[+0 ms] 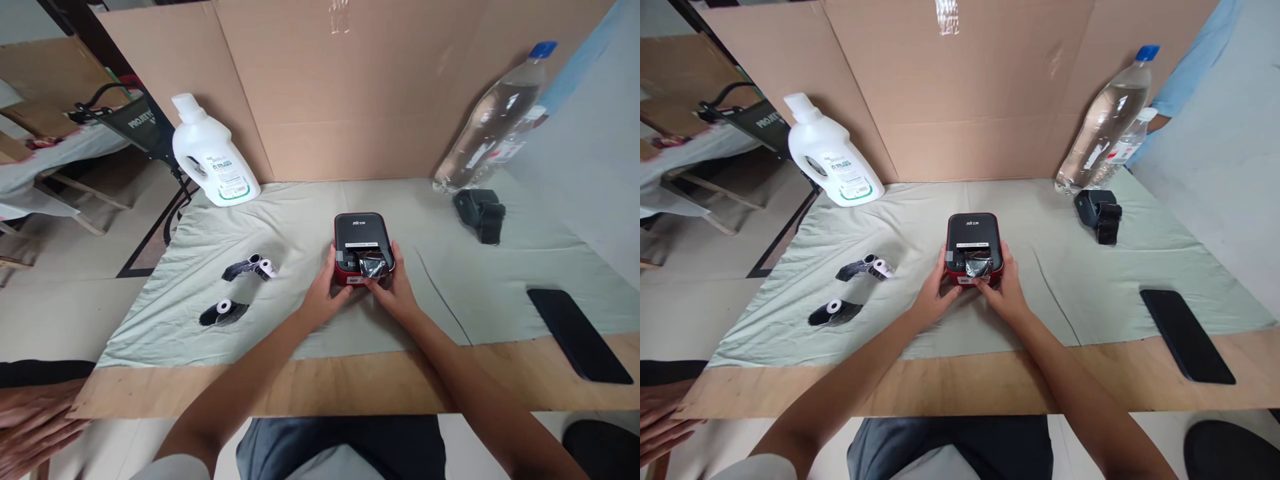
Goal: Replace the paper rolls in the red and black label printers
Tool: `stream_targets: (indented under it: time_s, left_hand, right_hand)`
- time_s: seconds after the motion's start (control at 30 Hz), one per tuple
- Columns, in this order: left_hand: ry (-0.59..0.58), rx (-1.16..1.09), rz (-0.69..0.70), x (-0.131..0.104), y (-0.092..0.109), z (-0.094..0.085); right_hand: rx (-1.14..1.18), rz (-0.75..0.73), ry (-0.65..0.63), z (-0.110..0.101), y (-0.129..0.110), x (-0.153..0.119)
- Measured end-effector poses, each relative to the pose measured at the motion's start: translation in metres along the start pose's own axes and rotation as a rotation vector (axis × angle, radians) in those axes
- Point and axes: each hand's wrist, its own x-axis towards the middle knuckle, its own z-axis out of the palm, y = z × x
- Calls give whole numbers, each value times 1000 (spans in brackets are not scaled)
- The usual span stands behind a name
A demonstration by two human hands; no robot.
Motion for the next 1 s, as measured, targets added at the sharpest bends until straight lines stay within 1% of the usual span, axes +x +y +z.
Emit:
stream_targets:
  time_s: [0.1, 0.17, 0.3, 0.47, 0.63, 0.8, 0.9, 1.0]
  left_hand:
    - [30, -38, -23, 0, -1, 2]
    - [39, -56, -22, 0, -1, 2]
    - [44, -43, 37, 4, 2, -4]
    - [55, -74, 80, 11, 4, -11]
    - [99, -96, 89, 17, -4, -11]
    - [108, -112, 83, 25, -11, -12]
    - [153, -105, 65, 29, -17, -8]
    - [192, -82, 74, 30, -23, -3]
  right_hand:
    - [-22, -17, 57, 0, -2, 1]
    - [-38, -38, 69, -1, -5, 3]
    - [-72, -70, 61, -9, -13, 8]
    - [-90, -29, 38, -15, -23, 10]
    - [-115, -3, 7, -17, -28, 9]
    - [-215, 14, -34, -20, -39, 10]
    - [-260, 41, -51, -20, -45, 10]
    - [-281, 50, -50, -19, -46, 11]
